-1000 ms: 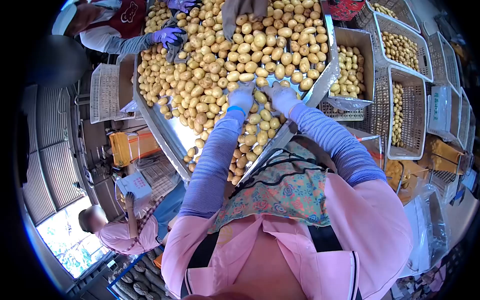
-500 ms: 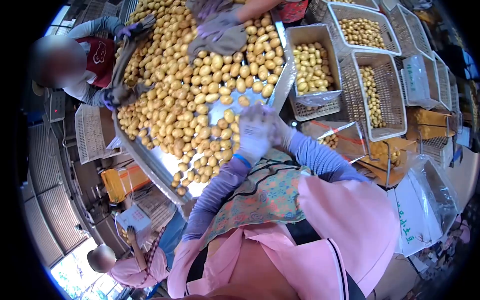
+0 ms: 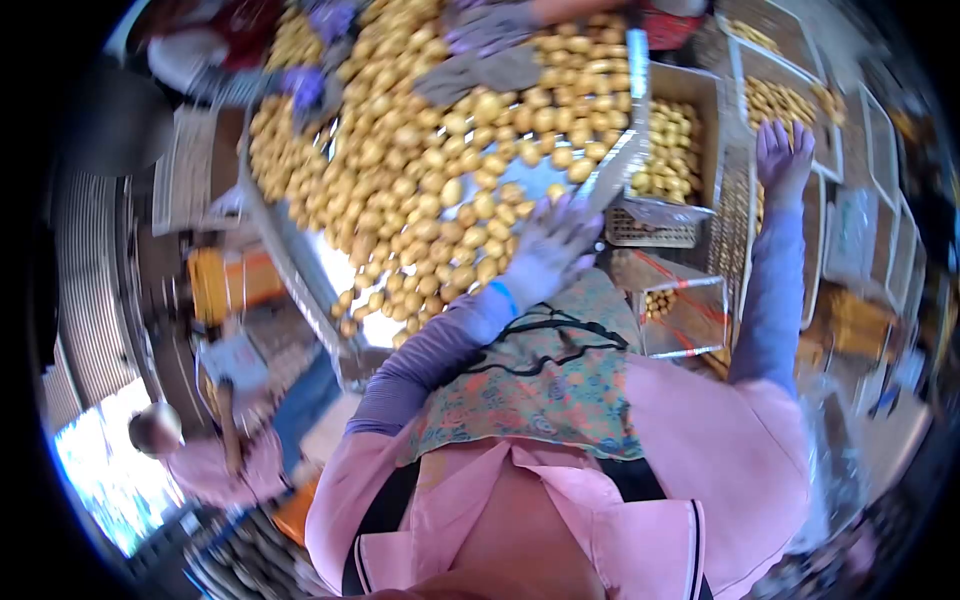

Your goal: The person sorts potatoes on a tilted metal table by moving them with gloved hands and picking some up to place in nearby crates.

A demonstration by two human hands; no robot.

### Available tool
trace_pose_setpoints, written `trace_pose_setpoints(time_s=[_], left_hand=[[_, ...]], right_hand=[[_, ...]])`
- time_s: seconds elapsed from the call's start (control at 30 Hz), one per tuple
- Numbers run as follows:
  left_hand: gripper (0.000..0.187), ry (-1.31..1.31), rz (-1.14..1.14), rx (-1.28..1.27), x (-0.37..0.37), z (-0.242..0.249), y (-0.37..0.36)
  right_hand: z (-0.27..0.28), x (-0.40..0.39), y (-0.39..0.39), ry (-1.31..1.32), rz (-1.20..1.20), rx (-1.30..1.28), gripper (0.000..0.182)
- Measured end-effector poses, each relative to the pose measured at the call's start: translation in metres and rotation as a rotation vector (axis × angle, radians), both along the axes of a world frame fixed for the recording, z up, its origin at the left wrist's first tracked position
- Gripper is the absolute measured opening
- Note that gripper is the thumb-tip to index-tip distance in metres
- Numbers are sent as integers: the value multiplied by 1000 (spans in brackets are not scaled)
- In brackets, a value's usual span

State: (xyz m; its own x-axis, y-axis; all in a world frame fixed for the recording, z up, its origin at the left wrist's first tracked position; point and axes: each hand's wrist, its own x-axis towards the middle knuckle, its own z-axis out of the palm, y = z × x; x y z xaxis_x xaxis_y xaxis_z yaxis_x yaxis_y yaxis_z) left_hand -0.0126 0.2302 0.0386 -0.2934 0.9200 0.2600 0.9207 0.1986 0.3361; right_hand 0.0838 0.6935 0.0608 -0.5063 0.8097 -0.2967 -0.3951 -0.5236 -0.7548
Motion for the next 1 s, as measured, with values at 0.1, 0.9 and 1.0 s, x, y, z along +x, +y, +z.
trace_pose_setpoints(time_s=[0.1, 0.9, 1.0], left_hand=[[65, -62, 366, -176, 3, -62, -148], [54, -97, 854, -315, -18, -65, -188], [53, -195, 882, -408, -51, -56, -175]], right_hand=[[-60, -25, -121, -460, 335, 720, 50], [-45, -121, -313, -455, 998, 984, 31], [-20, -98, -179, -339, 543, 866, 36]])
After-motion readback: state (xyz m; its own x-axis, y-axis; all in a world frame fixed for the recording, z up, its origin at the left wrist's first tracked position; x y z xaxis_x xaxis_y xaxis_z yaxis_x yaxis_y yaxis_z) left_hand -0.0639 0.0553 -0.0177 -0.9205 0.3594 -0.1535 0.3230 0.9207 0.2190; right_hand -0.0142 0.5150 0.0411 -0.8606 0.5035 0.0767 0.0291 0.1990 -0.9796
